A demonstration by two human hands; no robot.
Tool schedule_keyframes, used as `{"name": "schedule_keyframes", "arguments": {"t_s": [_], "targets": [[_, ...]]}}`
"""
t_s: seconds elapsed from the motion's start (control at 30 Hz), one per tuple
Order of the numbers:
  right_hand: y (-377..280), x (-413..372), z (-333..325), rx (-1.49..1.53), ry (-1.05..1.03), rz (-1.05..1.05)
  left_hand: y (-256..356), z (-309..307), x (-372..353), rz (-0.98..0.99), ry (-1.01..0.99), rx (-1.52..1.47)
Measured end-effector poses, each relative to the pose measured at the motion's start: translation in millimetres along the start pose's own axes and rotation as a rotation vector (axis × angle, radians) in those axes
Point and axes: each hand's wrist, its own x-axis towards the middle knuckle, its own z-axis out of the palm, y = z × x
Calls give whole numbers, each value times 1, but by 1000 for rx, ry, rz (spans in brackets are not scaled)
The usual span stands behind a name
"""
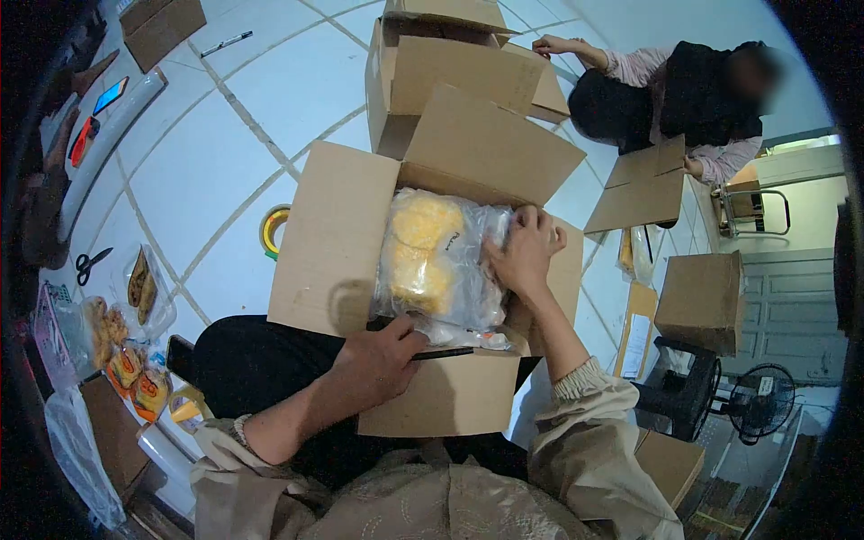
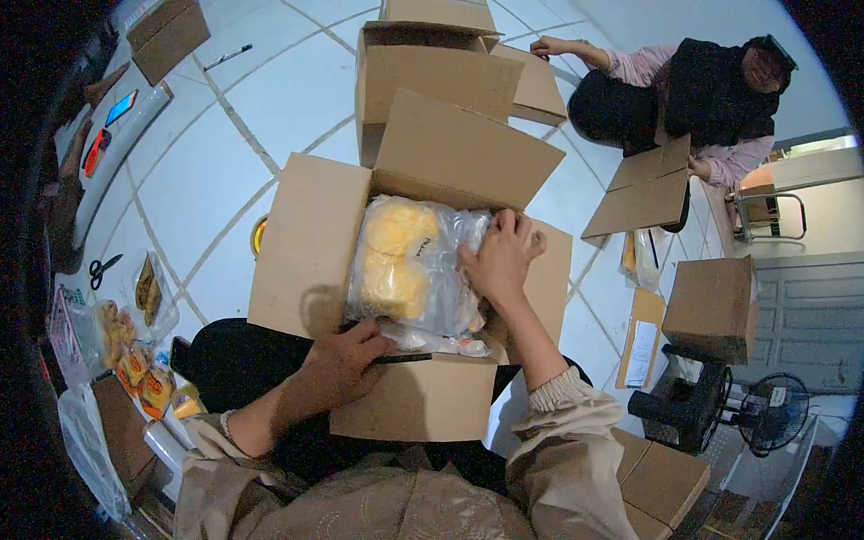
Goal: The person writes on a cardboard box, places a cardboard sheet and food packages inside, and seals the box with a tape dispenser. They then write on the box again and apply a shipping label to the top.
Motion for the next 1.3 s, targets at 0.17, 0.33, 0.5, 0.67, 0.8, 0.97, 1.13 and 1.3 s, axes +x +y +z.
{"name": "schedule_keyframes", "arguments": {"t_s": [0.17, 0.33, 0.5, 0.67, 0.8, 0.97, 1.13, 1.3], "targets": [[15, -19, -24, 19, 80, 74, 1, -3, -2, -38, -25, -12], [25, -21, -38, 66, 78, 129, 0, 1, -1, -83, -61, -49], [23, -16, -32, 123, 100, 93, -2, 0, -1, -28, -13, -23], [24, -14, -28, 104, 84, 82, 2, -1, 1, -95, -80, -23], [16, -10, -25, 76, 62, 45, 2, -4, 0, -121, -92, -53], [1, -4, 4, -83, -18, -20, 1, 0, -1, -72, -58, -46], [17, -19, -6, 61, 147, 50, -1, -2, -2, 28, 21, 55], [22, -61, -30, -57, 184, 68, 3, -3, -1, -8, -10, 23]]}}
